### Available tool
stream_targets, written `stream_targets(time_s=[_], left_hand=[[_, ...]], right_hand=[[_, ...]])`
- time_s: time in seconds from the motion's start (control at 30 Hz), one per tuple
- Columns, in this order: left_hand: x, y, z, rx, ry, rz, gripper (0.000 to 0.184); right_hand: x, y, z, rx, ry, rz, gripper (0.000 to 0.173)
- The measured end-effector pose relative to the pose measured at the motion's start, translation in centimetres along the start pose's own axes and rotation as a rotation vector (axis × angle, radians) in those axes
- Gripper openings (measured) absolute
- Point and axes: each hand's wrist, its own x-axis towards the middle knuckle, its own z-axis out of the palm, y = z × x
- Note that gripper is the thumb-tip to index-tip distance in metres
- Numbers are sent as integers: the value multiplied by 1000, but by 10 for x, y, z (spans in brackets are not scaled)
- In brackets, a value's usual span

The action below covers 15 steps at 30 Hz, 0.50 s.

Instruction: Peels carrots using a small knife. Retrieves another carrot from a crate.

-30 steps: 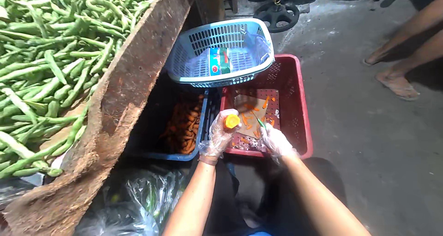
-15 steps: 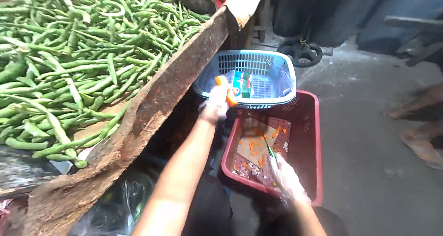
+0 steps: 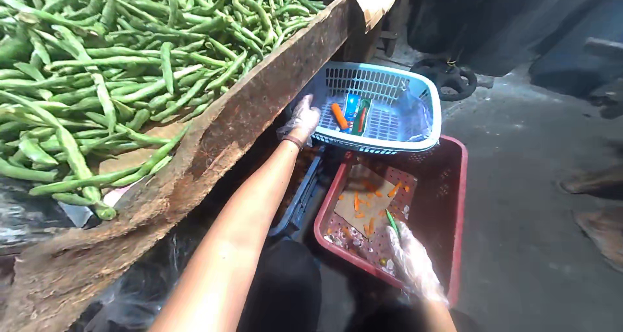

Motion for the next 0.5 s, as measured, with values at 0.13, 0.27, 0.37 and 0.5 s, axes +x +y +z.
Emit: stream_targets(time_s=[0.13, 0.27, 0.37, 0.5], left_hand=[[-26, -40, -14, -77, 125, 110, 42], [-56, -126, -46, 50, 212, -242, 44], [-63, -182, -60, 141, 189, -461, 49], [-45, -241, -39, 399, -112, -435, 42]], right_hand=[[-4, 13, 0, 71, 133, -60, 41], [-6, 17, -3, 223, 250, -165, 46], [1, 20, -3, 381, 283, -244, 44], [6, 21, -5, 503, 229, -248, 39]])
